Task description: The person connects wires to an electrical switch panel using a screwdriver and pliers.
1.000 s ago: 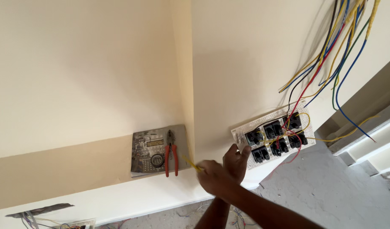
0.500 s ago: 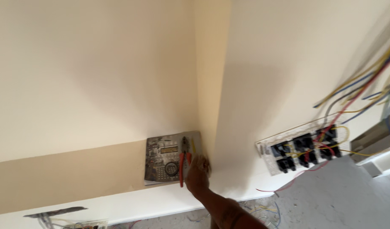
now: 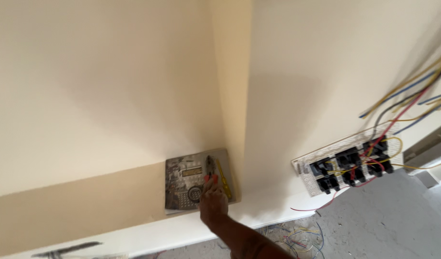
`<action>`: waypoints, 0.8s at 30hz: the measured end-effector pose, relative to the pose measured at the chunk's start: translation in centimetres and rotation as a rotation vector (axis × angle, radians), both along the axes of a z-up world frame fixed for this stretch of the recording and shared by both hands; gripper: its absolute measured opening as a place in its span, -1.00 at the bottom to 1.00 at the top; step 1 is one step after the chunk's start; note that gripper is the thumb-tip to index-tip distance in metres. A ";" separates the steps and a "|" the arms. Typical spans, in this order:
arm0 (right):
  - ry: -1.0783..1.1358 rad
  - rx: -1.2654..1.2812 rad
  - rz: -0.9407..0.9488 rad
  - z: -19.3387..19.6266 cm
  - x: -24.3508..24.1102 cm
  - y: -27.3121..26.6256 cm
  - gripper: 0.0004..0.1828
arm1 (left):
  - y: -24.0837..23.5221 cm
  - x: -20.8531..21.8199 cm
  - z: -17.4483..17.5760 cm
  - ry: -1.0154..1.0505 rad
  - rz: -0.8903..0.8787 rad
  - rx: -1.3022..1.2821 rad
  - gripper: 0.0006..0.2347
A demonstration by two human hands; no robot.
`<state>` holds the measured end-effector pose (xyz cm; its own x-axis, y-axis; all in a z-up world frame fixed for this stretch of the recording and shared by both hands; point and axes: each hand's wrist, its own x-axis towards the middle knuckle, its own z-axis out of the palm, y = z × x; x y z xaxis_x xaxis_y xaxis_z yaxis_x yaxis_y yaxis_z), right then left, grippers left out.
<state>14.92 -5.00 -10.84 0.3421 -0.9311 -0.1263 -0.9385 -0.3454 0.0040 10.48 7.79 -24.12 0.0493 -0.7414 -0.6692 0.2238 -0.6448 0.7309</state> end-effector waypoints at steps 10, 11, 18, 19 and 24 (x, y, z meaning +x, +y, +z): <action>-0.368 0.130 -0.095 0.9 0.1 -0.7 -0.02 | -2.9 -2.3 0.7 -0.017 -0.110 -0.030 -0.68; -0.462 0.125 -0.073 1.3 -0.4 0.0 -0.03 | -3.2 -3.1 -0.4 -0.010 -0.122 -0.053 -0.68; -1.175 0.488 0.098 3.9 -10.1 6.6 -0.07 | -4.8 -9.2 1.3 0.034 -0.206 -0.417 -0.70; -1.239 0.566 0.089 4.2 -12.1 7.5 -0.07 | -5.1 -10.7 3.6 0.035 -0.194 -0.443 -0.70; -1.481 0.823 -0.088 4.5 -21.8 10.0 -0.10 | -5.3 -16.9 15.8 -0.188 -0.407 -0.829 -0.66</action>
<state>-6.86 5.02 -6.35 0.5567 -0.8080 -0.1932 0.0127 0.2408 -0.9705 -6.42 2.48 -8.31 -0.2646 -0.9617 0.0720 -0.0725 0.0943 0.9929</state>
